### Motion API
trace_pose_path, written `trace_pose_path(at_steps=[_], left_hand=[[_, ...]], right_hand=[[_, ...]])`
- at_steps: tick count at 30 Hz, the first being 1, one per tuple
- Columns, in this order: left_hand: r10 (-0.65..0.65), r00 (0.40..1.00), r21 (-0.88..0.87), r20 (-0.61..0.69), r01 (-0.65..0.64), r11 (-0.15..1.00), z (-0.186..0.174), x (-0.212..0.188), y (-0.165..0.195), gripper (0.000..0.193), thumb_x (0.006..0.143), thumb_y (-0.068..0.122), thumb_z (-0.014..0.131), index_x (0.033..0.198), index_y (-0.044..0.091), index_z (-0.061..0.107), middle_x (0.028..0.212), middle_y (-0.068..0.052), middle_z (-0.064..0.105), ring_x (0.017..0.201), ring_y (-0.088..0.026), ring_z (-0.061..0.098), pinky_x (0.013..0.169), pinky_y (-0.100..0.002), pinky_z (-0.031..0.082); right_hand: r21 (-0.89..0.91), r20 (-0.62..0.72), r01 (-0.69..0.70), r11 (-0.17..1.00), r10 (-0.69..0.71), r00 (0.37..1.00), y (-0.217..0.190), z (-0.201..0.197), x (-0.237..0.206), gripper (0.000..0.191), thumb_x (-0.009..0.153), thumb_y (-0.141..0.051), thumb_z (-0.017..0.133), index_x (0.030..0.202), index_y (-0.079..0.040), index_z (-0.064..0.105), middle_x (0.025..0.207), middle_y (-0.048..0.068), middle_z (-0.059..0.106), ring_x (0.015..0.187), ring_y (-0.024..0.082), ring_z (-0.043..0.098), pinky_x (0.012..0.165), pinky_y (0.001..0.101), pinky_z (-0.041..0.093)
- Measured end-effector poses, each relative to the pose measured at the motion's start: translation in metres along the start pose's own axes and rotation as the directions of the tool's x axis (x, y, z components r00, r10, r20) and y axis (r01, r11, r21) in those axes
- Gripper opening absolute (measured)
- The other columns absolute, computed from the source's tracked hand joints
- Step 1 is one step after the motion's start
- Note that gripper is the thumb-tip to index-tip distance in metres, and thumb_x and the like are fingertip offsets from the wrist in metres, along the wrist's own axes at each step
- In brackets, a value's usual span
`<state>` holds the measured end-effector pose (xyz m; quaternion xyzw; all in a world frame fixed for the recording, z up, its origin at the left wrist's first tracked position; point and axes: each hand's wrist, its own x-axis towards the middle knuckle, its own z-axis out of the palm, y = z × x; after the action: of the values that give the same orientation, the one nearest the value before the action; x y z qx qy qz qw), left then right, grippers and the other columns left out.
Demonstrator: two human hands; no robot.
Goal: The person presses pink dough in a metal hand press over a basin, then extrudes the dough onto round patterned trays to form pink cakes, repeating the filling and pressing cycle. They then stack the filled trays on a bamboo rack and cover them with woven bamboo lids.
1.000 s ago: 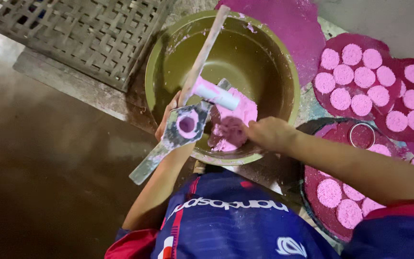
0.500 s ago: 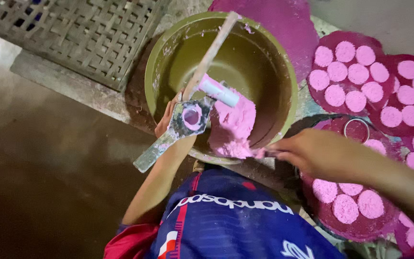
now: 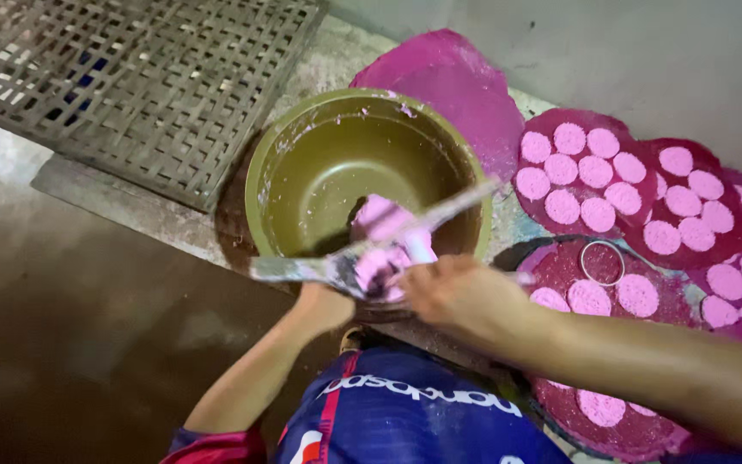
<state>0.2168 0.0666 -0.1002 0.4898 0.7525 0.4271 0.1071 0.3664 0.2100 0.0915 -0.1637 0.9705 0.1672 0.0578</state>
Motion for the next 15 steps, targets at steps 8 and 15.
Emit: trace_pose_path(at_steps=[8,15], left_hand=[[0.008,0.986,-0.223,-0.168,-0.046,0.974,-0.036,0.015,0.014,0.048,0.086,0.012,0.071,0.133,0.009,0.066,0.102,-0.011,0.075,0.086,-0.022,0.072,0.079,-0.034,0.059],[-0.031,0.996,0.2,-0.078,0.046,0.979,-0.019,0.03,0.0,0.044,0.09,0.002,0.058,0.132,0.01,0.067,0.118,-0.013,0.073,0.1,-0.027,0.073,0.083,-0.036,0.06]], right_hand=[[-0.109,-0.006,-0.142,0.984,0.142,0.99,0.005,-0.023,0.001,0.015,0.088,-0.02,0.06,0.097,-0.008,0.064,0.078,0.005,0.062,0.065,0.023,0.068,0.047,0.0362,0.054],[0.017,0.045,-0.186,0.982,0.185,0.982,0.003,0.017,-0.01,0.023,0.089,-0.013,0.058,0.109,-0.003,0.063,0.078,0.009,0.065,0.065,0.024,0.071,0.05,0.0374,0.056]])
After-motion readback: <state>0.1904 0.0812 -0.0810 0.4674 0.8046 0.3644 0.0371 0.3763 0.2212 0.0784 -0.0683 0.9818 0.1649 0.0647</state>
